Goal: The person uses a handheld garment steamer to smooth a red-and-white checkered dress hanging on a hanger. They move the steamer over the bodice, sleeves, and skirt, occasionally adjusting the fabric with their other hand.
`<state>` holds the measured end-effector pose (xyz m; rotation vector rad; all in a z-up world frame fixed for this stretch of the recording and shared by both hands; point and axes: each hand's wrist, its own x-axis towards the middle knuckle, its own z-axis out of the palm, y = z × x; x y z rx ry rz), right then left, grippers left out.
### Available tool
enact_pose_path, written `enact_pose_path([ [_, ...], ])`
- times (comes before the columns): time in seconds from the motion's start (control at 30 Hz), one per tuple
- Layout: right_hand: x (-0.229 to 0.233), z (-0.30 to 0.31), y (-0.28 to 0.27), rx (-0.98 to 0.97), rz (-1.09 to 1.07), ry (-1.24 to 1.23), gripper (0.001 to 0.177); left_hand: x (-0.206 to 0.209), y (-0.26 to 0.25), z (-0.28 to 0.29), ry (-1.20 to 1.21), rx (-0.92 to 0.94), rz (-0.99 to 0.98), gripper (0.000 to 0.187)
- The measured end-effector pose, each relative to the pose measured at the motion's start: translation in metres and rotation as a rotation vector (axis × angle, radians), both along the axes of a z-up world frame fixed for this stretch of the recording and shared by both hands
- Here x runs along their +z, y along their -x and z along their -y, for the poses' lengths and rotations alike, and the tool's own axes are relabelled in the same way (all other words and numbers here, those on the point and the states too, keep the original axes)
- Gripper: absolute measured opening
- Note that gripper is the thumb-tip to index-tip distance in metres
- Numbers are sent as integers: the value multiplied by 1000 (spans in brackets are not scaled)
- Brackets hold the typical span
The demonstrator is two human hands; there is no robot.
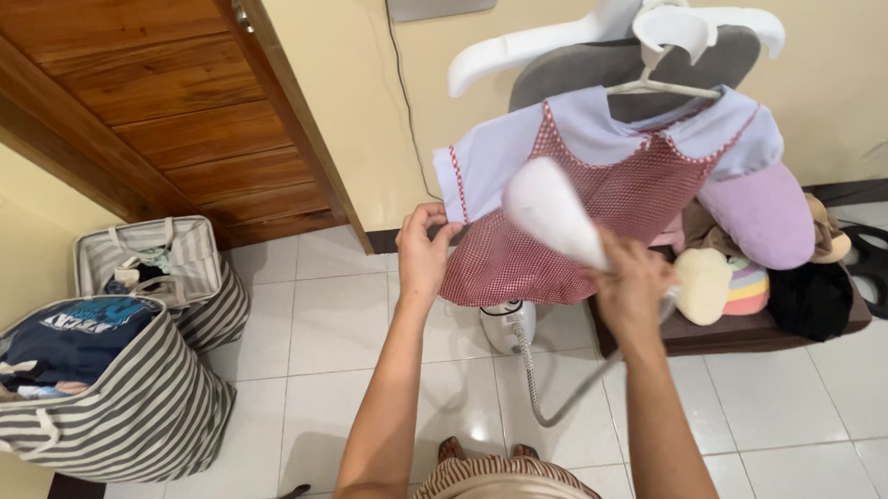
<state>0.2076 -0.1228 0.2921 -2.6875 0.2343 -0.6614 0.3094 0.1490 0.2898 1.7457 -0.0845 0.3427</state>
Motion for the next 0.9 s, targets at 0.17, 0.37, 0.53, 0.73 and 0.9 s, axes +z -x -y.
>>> enact_pose_path([
  [0.17,-4,-4,2,-98,-57,-134,74,-20,-3,-6,324,-107,107,26],
  [0.37,-36,2,36,25,176,-740,73,-74,-27,4,161,-18,406,64],
  [0.53,-77,-49,68,104,60,-883,75,-141,-34,19,202,-225,-150,24],
  [0.73,-58,-56,42,1,17,-1042,77,-185,6,36,181,-257,-240,24],
  [0.9,-39,-39,0,153,308,-852,68,-164,40,52,418,-379,-253,26],
])
